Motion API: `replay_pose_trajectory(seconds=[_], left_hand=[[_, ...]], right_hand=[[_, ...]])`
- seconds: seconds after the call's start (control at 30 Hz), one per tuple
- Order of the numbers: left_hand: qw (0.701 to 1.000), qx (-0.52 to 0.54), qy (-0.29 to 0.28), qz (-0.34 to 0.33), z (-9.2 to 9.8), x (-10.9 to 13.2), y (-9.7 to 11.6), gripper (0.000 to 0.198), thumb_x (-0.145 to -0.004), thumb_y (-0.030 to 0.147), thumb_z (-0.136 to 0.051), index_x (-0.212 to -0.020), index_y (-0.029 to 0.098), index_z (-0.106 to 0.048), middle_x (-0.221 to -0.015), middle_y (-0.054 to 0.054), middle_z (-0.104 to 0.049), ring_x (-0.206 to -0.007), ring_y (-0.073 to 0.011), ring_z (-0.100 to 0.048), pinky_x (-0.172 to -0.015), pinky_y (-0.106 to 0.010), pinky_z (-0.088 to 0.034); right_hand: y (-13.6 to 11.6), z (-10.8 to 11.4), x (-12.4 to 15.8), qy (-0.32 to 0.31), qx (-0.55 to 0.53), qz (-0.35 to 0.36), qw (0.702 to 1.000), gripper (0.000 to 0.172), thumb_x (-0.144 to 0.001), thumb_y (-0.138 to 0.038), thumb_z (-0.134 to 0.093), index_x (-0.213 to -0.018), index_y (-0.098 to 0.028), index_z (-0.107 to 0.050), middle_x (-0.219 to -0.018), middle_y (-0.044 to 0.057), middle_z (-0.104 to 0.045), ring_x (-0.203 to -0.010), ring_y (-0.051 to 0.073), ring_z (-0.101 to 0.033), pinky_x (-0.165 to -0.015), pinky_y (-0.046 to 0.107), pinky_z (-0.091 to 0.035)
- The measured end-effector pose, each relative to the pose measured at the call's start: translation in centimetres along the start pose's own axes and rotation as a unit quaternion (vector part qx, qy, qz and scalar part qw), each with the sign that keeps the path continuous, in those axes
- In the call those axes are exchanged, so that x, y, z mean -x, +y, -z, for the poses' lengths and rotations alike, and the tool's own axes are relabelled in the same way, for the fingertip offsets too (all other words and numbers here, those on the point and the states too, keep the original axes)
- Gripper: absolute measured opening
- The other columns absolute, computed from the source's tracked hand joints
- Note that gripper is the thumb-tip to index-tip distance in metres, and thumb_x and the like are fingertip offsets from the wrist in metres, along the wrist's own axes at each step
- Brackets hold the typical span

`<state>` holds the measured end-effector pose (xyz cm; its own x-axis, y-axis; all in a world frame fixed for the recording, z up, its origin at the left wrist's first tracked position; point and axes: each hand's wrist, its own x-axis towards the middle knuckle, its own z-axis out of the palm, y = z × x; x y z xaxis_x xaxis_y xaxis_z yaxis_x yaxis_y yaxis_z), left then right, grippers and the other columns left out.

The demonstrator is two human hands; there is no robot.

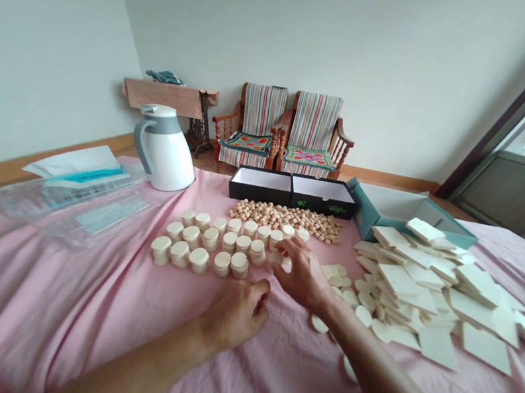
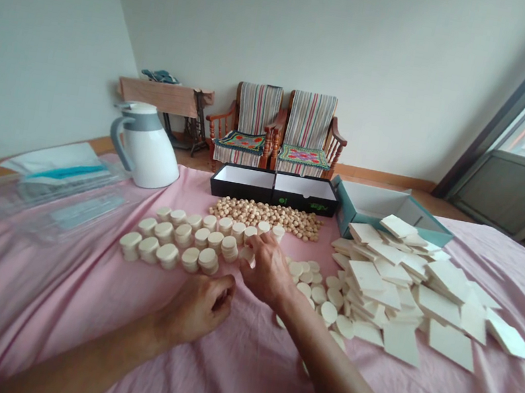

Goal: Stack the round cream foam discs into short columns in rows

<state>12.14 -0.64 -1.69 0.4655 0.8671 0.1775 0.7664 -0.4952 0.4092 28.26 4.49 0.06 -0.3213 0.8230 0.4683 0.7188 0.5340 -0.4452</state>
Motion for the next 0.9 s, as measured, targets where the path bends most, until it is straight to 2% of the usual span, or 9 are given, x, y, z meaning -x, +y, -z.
replay_pose_trajectory(seconds=[0.1,0.2,0.3,0.4,0.77,0.9], left_hand=[[1.0,-0.002,-0.006,0.009,0.1,0.0,0.0,0.011,-0.075,0.012,-0.047,-0.075,0.018,-0.056,-0.063,-0.001,-0.063,-0.055,-0.0135,-0.058,-0.051,-0.022,-0.033],[1.0,-0.001,-0.012,0.013,0.2,0.0,0.1,0.01,-0.075,0.012,-0.048,-0.075,0.018,-0.056,-0.063,0.0,-0.063,-0.055,-0.0134,-0.058,-0.051,-0.023,-0.033],[1.0,-0.007,-0.005,0.005,0.3,0.0,0.1,0.011,-0.075,0.012,-0.047,-0.075,0.018,-0.056,-0.062,-0.001,-0.063,-0.057,-0.0144,-0.059,-0.052,-0.023,-0.033],[1.0,-0.017,0.002,0.0,0.2,0.1,0.1,0.009,-0.075,0.013,-0.048,-0.074,0.019,-0.055,-0.063,0.0,-0.063,-0.058,-0.015,-0.06,-0.052,-0.024,-0.031],[0.999,-0.033,0.0,0.006,0.0,0.0,0.1,0.01,-0.075,0.013,-0.047,-0.075,0.02,-0.055,-0.064,-0.001,-0.065,-0.059,-0.0159,-0.061,-0.053,-0.024,-0.031],[0.999,-0.032,-0.003,0.006,-0.1,0.0,0.0,0.009,-0.076,0.013,-0.048,-0.075,0.019,-0.055,-0.064,0.0,-0.064,-0.059,-0.0153,-0.06,-0.053,-0.024,-0.031]], right_hand=[[0.0,0.6,0.6,0.005,0.03,-0.029,0.999,0.014,-0.074,-0.014,-0.05,-0.086,-0.018,-0.057,-0.081,0.005,-0.059,-0.076,0.016,-0.052,-0.067,0.026,-0.039],[-0.1,1.3,1.4,-0.041,0.078,-0.081,0.993,0.019,-0.073,-0.009,-0.045,-0.078,-0.017,-0.061,-0.073,0.004,-0.061,-0.066,0.014,-0.054,-0.062,0.024,-0.036],[-0.1,1.5,2.0,-0.103,0.102,-0.094,0.985,0.023,-0.072,-0.009,-0.045,-0.075,-0.017,-0.066,-0.074,0.007,-0.064,-0.072,0.017,-0.058,-0.065,0.025,-0.037],[-0.2,1.1,2.2,-0.131,0.108,-0.091,0.981,0.025,-0.074,-0.01,-0.044,-0.077,-0.018,-0.068,-0.08,0.009,-0.065,-0.077,0.018,-0.059,-0.067,0.026,-0.038],[0.1,-0.2,2.0,-0.124,0.095,-0.077,0.985,0.024,-0.071,-0.008,-0.045,-0.082,-0.016,-0.064,-0.084,0.009,-0.063,-0.082,0.018,-0.057,-0.071,0.026,-0.038],[0.6,0.4,1.9,-0.109,0.075,-0.084,0.988,0.027,-0.072,-0.008,-0.045,-0.084,-0.017,-0.066,-0.084,0.008,-0.064,-0.078,0.017,-0.058,-0.069,0.025,-0.038]])
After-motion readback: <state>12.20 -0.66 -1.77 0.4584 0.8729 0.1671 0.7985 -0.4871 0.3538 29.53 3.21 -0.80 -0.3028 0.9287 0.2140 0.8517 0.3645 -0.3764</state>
